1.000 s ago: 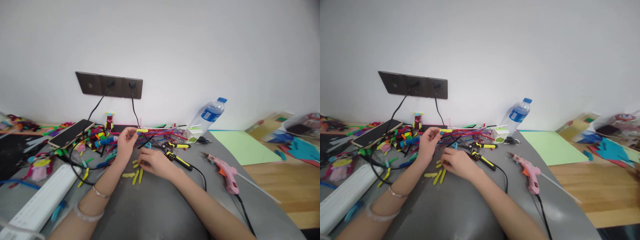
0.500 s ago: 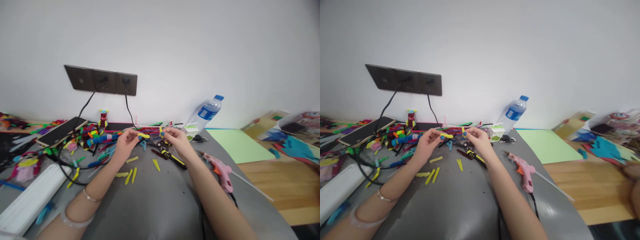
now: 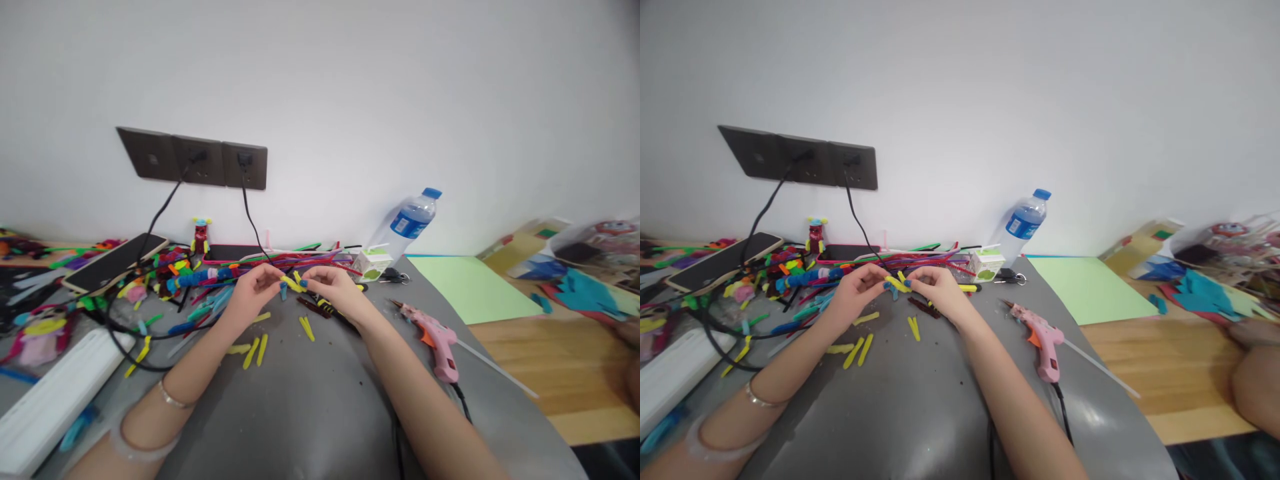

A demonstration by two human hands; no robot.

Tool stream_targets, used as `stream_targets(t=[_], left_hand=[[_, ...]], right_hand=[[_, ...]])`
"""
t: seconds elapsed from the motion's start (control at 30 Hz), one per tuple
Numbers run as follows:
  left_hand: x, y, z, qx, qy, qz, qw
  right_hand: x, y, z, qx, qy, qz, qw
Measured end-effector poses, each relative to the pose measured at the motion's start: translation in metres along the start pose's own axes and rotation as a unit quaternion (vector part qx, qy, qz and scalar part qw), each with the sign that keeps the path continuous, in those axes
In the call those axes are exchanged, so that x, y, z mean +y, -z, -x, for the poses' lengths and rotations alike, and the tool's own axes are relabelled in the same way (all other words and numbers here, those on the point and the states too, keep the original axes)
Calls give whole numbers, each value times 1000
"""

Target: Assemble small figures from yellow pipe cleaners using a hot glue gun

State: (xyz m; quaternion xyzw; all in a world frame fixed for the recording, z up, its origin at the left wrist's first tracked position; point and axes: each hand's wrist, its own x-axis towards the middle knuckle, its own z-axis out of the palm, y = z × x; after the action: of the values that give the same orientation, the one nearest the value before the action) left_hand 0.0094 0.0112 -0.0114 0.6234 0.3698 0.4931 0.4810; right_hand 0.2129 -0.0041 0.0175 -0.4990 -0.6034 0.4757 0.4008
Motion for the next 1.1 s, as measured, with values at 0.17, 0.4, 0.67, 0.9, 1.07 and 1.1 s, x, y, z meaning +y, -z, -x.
stream_targets(t=[0.17,0.4,0.67,0.9,1.07,1.1], left_hand=[[4,-1,1,-9,5,6,1000],[7,0,1,-9,9,3,1000],[6,0,1,-2,11,1,1000],[4,-1,1,1,19,15,1000],[5,-1,2,2,25,27,999],[6,-1,2,4,24,23,999]], right_hand=[[0,-3,0,-3,8,3,1000],[-2,-6,2,-8,21,29,999],[-1,-8,2,-3,23,55,998],[-3,-11,3,2,21,78,997],[-3,-12,3,0,24,74,997],[-3,-12,4,-1,26,72,997]])
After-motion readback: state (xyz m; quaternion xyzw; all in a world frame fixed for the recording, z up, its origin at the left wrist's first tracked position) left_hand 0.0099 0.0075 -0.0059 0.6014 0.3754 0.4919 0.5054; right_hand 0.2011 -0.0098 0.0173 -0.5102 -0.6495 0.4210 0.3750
